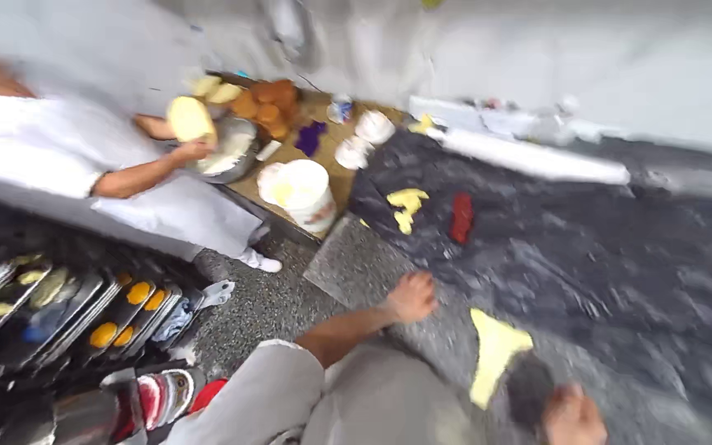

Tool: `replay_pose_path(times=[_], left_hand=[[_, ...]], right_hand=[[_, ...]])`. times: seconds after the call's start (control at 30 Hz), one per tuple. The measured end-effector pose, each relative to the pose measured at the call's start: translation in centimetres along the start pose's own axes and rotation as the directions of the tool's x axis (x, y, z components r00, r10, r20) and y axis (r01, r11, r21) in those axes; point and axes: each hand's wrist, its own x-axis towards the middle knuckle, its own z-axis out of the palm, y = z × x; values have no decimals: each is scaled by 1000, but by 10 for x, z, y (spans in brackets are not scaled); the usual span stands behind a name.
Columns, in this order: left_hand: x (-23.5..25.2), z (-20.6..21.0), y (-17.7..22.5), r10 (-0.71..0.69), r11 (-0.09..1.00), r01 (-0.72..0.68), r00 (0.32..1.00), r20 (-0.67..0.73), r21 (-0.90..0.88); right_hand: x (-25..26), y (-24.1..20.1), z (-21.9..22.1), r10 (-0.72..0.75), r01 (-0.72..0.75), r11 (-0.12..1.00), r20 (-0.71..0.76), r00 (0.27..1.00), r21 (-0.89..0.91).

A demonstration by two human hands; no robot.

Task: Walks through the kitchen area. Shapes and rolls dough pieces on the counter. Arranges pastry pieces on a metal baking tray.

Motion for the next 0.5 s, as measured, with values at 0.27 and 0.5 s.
replay_pose_path(times=[0.27, 0.5], left_hand=[[11, 22, -4, 44, 996, -44, 999, -3, 81], [9, 31, -11, 61, 992, -58, 998, -23, 113]], right_hand=[[24, -9, 1, -14, -8, 987, 138, 990, 160], [27, -19, 59, -365, 522, 701, 384, 848, -486]])
